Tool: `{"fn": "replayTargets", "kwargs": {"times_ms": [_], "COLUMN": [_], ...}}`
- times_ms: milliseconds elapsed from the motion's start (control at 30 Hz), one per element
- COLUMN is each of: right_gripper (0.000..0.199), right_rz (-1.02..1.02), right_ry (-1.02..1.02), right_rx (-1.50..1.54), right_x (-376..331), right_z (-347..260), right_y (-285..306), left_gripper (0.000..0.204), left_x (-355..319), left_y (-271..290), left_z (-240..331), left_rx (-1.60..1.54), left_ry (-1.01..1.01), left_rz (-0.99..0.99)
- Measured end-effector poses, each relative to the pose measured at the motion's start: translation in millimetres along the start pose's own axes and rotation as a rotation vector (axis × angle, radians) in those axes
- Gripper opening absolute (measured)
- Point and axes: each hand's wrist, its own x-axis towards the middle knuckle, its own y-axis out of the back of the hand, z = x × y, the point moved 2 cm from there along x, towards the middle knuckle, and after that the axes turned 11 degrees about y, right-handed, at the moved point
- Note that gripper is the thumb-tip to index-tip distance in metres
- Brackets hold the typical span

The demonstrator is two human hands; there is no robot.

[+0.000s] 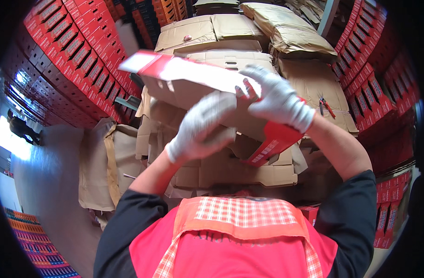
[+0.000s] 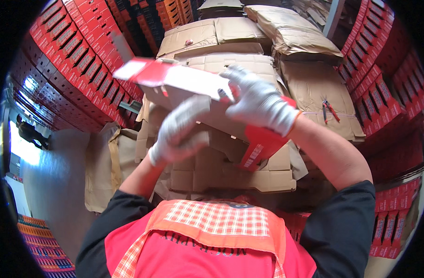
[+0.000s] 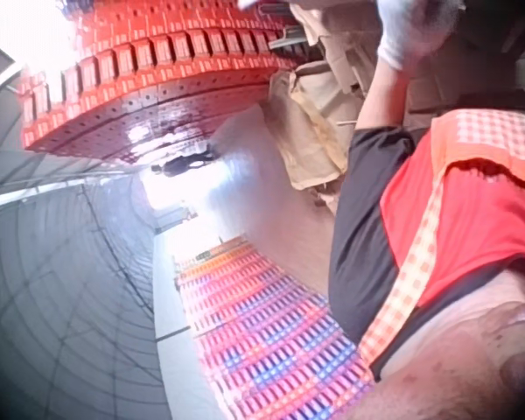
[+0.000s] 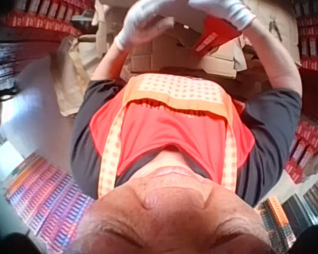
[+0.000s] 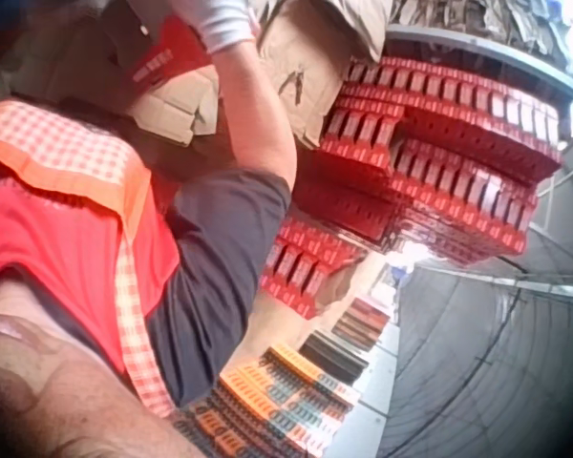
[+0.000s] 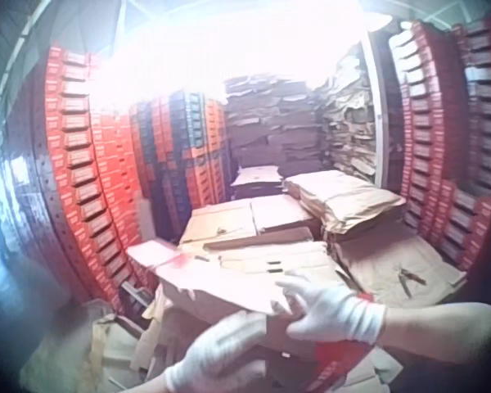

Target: The person assembles flat cardboard boxes into three-dimensional containers. They fold the flaps and tuck the tabs into slots to form the box structure. The person handles multiple boxes one at a time and places the finished boxes into a stack.

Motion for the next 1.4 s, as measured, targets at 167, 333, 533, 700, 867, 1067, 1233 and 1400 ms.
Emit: {"fn": "replayTargets", "kwargs": {"times_ms": [167,333,533,700,867,1067,1233,1400], "right_gripper": [0.062,0.013,0.035,0.032,0.044,0.030,0.017,0.025], "right_rz": [0.167,0.383,0.463,0.910,0.059,-0.278,-0.229,-0.321], "right_ry": [-0.312,-0.682,-0.983,-0.305,-0.229,-0.569,0.126,0.401], "right_rx": [0.814,1.094,1.122,0.617,0.245,0.388,-0.101,0.216], "right_x": [-60.0,-171.4,-213.5,-130.6,-72.0,-48.4,-20.3,5.1], "right_z": [109.4,145.8,153.6,85.5,-10.5,-2.7,-11.3,-33.3], "right_y": [40.3,-66.4,-140.2,19.2,40.9,43.9,0.5,-44.1], "left_gripper": [0.130,0.113,0.085,0.087,0.122,0.132,0.097,0.104], "left_x": [-112.8,-99.8,4.8,35.1,38.3,35.0,26.0,-2.8], "left_y": [5.5,13.7,-52.2,-98.8,-121.2,-150.7,-170.4,-160.7], "left_z": [21.0,37.5,64.6,65.6,62.5,60.3,61.4,51.9], "left_rx": [0.236,0.230,0.172,-0.030,-0.211,-0.272,-0.676,-0.969], "left_ry": [0.272,0.270,0.054,-0.009,-0.035,0.376,0.496,0.551], "left_rz": [-0.154,0.209,0.118,0.258,0.485,0.353,0.014,-0.294]}}
